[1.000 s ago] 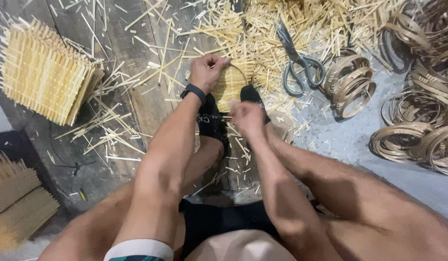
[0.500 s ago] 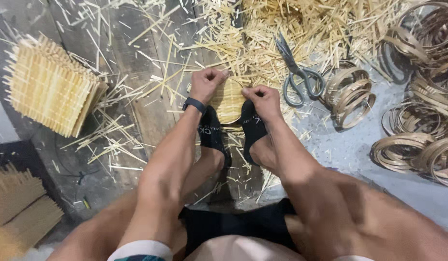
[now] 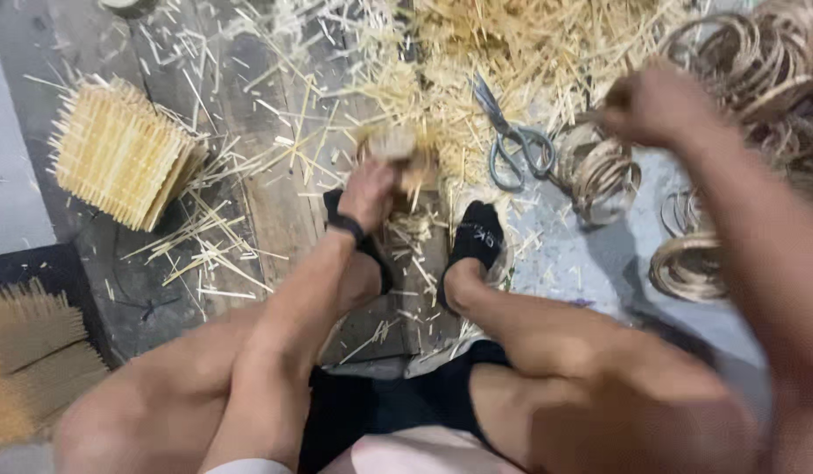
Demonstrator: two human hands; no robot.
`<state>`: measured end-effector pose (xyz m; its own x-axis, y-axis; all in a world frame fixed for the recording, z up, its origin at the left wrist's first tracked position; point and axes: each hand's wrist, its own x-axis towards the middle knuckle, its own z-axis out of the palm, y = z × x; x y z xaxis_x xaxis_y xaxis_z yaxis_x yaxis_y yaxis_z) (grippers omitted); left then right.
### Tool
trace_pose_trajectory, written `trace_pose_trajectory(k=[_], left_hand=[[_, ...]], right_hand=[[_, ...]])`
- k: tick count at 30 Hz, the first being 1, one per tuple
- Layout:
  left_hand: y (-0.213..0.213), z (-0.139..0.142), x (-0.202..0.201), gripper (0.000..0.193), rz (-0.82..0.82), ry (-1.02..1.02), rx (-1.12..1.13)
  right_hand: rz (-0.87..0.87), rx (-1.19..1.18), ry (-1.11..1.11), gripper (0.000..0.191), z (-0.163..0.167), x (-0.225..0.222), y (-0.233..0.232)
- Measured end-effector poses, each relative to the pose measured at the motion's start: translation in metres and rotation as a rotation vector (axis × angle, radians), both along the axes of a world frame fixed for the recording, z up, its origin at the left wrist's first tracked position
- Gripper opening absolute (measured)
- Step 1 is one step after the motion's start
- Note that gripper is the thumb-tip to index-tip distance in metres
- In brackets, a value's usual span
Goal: The person sits on the floor and repeatedly places a circular bamboo ring over a square woven bamboo mat, then uses shears to trim the protruding bamboo strips flush with the ring. The trimmed mats are stacked nearby.
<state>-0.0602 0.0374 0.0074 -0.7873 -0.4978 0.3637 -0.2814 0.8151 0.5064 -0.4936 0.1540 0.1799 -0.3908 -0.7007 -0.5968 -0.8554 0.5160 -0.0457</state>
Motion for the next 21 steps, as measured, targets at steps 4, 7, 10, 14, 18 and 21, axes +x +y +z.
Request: trace_pose_trajectory(k=[4,7,10,14,18,21], left_hand=[[0.025,-0.013,0.029,0.023,0.073,-0.217,0.046],[0.024,-0.015,0.011,0.047,0.380,-0.132,0.141],[0.024,-0.018,-0.043,0.095,0.630,0.018,0.294],[0.021,-0.015,-0.076,0.079,0.807,-0.058,0.272],[0.008,-0.004,-0.066,0.057,0.610,0.016,0.262],[-0.009,0.002,-0.058,0.059,0.400,-0.084,0.219]], right_hand=[[-0.253,-0.170,-0.416,0.034,-0.109,0.043,0.019],[0.044,-0.492,-0.173,0.040,-0.182,0.068,0.032],[0.034,-0.630,0.007,0.063,-0.228,0.086,0.023],[-0.083,-0.571,0.005,0.062,-0.242,0.085,0.009],[-0.297,-0.180,-0.383,0.043,-0.227,0.070,0.001],[-0.363,-0.168,-0.514,0.053,-0.204,0.078,0.010]])
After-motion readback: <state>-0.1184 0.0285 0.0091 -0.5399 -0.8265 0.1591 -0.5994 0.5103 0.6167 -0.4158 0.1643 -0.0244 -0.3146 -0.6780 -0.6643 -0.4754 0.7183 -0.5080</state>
